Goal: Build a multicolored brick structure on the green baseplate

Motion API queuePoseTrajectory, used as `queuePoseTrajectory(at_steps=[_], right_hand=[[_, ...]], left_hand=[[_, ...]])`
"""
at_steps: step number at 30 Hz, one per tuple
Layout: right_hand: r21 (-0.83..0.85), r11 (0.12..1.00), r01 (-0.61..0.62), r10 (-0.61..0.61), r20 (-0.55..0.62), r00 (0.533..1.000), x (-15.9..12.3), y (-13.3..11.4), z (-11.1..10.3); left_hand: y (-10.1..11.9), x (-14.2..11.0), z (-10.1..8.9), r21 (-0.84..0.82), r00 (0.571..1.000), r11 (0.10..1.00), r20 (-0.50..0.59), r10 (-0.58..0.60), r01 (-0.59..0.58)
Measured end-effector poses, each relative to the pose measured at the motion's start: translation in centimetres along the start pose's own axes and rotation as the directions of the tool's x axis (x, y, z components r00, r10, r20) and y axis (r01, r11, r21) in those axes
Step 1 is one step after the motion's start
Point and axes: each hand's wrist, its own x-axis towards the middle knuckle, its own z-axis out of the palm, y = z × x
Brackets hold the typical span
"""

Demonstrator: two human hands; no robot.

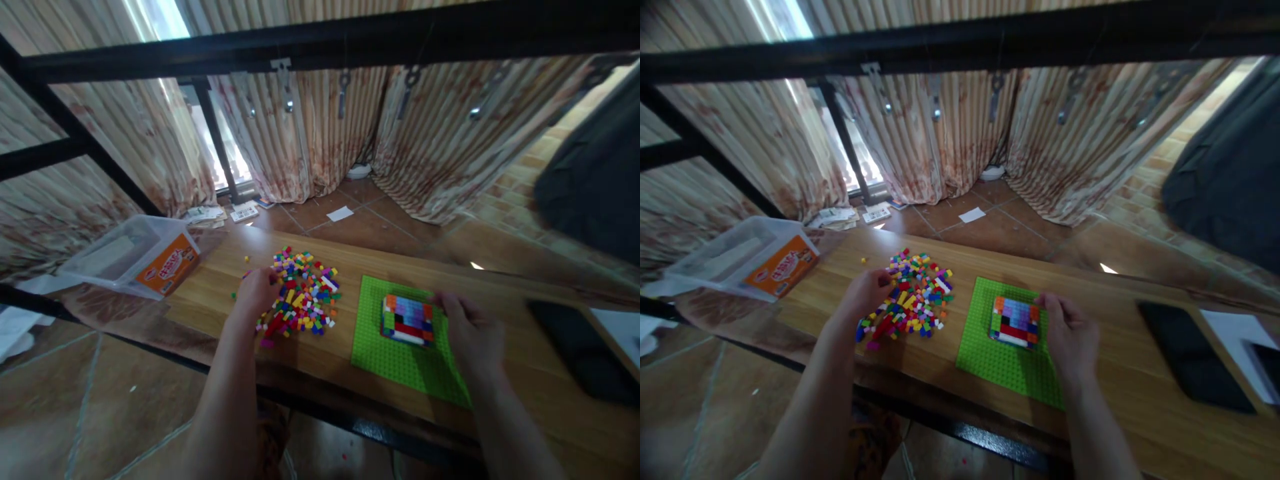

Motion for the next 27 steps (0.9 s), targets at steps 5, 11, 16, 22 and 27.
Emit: queuePoseTrajectory(at_steps=[5, 11, 16, 22, 27], right_hand=[[0.062, 0.997, 0.053, -0.050, -0.051, 0.997, 0.3, 0.2, 0.0], [0.287, 0.952, 0.109, -0.108, -0.018, 0.994, 0.3, -0.2, 0.1], [0.361, 0.912, 0.195, -0.319, 0.325, 0.890, -0.9, -1.4, -0.6], [0.387, 0.884, 0.263, -0.450, 0.549, 0.704, -2.5, -3.0, -0.9], [0.384, 0.897, 0.219, -0.408, 0.527, 0.746, -2.9, -3.5, -0.8]], left_hand=[[1.0, -0.8, 0.2, -0.415, 0.989, 0.897, -0.059, 0.139, -0.151], [7.6, -4.2, 3.2, -0.865, 0.884, 0.502, 0.245, 0.398, 0.013], [11.3, -6.5, 4.9, -0.914, 0.709, 0.308, 0.401, 0.580, 0.265], [12.2, -7.0, 5.6, -0.886, 0.598, 0.157, 0.416, 0.685, 0.436], [12.7, -7.2, 5.6, -0.869, 0.580, 0.133, 0.424, 0.696, 0.476]])
